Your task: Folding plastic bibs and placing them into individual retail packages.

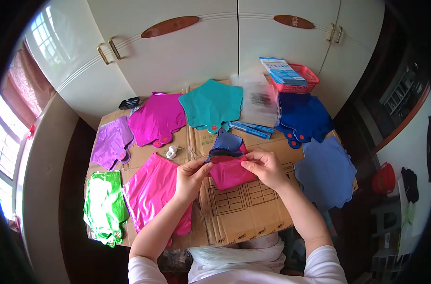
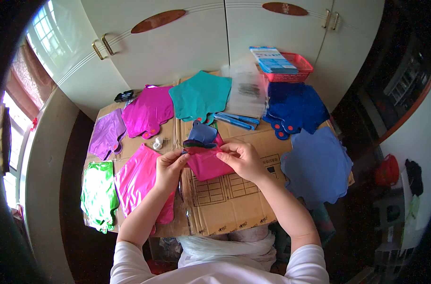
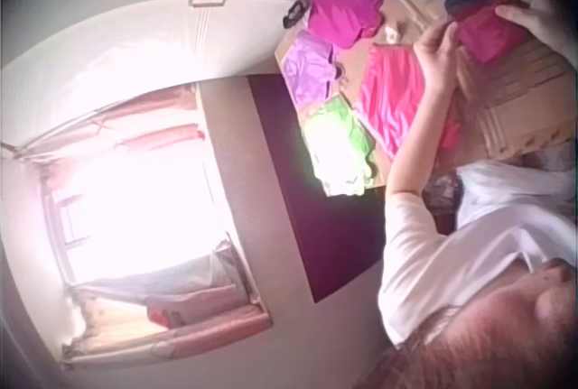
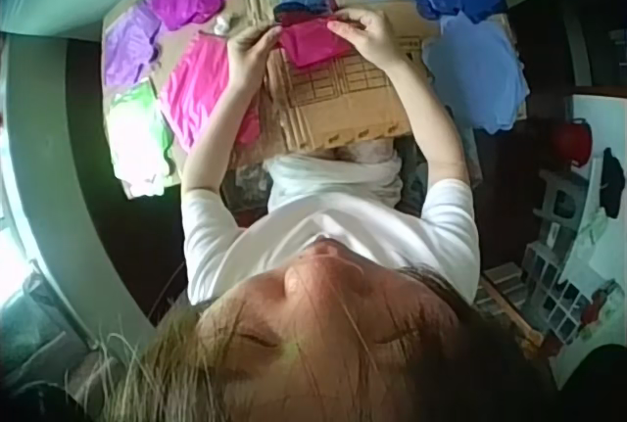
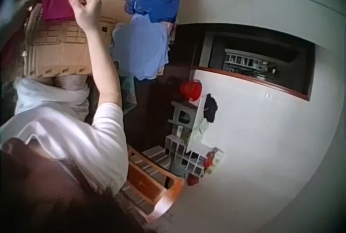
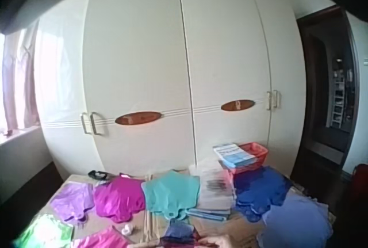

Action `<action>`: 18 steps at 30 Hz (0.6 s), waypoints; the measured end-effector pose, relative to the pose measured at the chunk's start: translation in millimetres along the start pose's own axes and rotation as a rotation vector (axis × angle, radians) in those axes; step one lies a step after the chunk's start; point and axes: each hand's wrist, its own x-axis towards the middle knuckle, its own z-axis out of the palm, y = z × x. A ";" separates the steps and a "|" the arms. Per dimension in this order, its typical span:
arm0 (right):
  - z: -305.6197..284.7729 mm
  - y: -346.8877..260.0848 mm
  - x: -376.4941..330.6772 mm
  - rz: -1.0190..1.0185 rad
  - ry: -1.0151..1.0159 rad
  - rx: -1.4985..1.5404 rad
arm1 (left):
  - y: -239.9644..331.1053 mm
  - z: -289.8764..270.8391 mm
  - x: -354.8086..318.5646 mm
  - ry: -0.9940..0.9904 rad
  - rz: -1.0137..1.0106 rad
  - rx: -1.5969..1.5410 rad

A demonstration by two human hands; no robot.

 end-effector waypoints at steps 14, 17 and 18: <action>1.9 -6.5 -2.6 -0.198 -0.025 -0.224 | 2.7 0.0 -0.8 -0.043 0.000 0.053; 1.9 -13.8 -3.7 -0.111 -0.039 -0.137 | 3.9 -1.2 -1.7 -0.048 0.001 0.071; -0.5 -12.6 -5.2 -0.063 -0.037 -0.083 | 4.0 -0.3 -1.6 -0.051 0.002 0.070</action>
